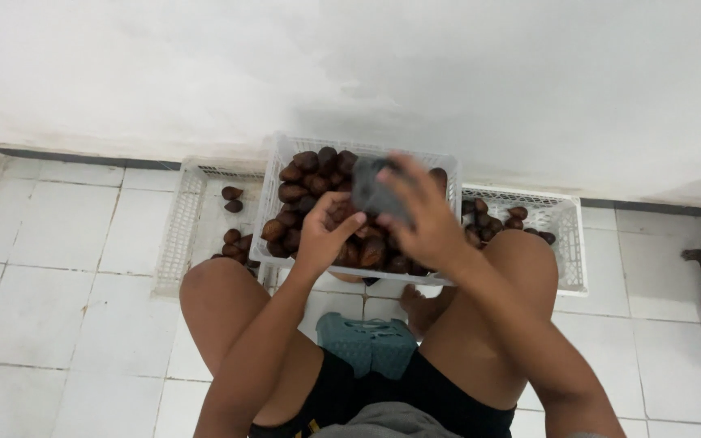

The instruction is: The person sits on a tiled floor and polishes brown nuts one by one using a gray cloth. They pick each nut from a white plastic crate, rub it with the cloth, and place it back into the crate.

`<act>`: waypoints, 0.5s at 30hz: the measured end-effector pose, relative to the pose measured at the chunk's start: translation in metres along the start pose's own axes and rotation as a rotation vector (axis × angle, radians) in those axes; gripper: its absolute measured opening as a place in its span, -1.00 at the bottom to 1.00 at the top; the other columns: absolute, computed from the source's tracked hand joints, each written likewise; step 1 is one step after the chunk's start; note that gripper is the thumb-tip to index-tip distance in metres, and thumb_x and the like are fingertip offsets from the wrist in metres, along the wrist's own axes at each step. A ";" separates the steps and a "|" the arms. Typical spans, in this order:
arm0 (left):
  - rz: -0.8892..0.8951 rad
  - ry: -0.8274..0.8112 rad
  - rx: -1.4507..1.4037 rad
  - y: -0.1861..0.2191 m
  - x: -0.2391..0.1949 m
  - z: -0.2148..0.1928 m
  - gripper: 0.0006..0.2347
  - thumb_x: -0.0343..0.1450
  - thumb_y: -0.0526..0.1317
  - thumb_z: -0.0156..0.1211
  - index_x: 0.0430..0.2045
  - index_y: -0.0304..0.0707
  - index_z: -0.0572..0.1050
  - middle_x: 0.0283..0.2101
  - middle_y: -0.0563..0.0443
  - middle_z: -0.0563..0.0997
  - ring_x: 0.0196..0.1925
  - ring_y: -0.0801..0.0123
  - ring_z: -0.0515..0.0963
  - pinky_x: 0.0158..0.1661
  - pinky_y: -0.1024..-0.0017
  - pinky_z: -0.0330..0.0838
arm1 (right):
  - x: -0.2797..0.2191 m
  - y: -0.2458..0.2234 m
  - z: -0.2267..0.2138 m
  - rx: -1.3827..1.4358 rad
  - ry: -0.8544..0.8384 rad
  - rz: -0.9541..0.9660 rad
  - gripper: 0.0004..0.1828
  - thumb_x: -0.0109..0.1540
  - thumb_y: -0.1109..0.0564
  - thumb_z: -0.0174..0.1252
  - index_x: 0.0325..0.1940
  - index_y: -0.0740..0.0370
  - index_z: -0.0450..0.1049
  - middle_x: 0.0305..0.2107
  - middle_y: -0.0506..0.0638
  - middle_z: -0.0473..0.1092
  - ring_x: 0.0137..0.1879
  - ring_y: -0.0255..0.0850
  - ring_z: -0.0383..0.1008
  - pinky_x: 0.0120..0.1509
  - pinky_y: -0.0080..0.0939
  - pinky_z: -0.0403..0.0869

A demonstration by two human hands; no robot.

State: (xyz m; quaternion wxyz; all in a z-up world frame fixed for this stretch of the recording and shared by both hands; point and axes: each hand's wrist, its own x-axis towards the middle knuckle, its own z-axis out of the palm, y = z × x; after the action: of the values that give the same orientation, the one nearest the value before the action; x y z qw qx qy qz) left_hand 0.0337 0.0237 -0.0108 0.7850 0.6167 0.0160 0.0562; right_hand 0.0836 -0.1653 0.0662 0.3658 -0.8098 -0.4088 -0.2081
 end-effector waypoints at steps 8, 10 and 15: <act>0.227 -0.071 0.400 0.008 -0.003 0.013 -0.61 0.34 -0.27 0.49 0.01 -0.33 0.49 -0.07 -0.24 0.60 0.04 0.03 0.62 0.00 0.00 0.58 | -0.046 0.045 0.064 0.546 0.010 0.536 -0.54 0.38 -0.09 0.11 0.30 0.15 0.44 0.16 0.16 0.40 0.29 0.06 0.39 0.34 0.18 0.37; 0.269 -0.070 0.433 0.011 -0.002 0.016 -0.60 0.30 -0.27 0.53 -0.04 -0.37 0.50 -0.08 -0.27 0.59 0.04 0.01 0.61 0.01 -0.03 0.57 | -0.063 0.084 0.077 0.672 0.015 0.840 -0.52 0.38 -0.18 0.15 0.29 0.08 0.48 0.07 0.10 0.49 0.23 -0.07 0.45 0.29 0.07 0.42; 0.209 0.024 0.402 0.016 0.002 0.016 -0.53 0.32 -0.22 0.53 0.06 -0.40 0.47 -0.02 -0.30 0.58 0.10 -0.04 0.57 0.09 -0.07 0.50 | -0.020 0.060 0.027 1.075 0.461 1.263 -0.31 0.32 -0.30 0.18 0.39 0.13 0.34 0.21 0.22 0.38 0.26 0.09 0.46 0.33 0.22 0.43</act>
State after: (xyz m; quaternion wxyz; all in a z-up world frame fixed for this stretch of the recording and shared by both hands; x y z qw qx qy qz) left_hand 0.0365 0.0121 0.0086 0.6361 0.7583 -0.0275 0.1402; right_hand 0.1219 -0.1790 0.0110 0.8207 -0.5398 0.1599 0.0973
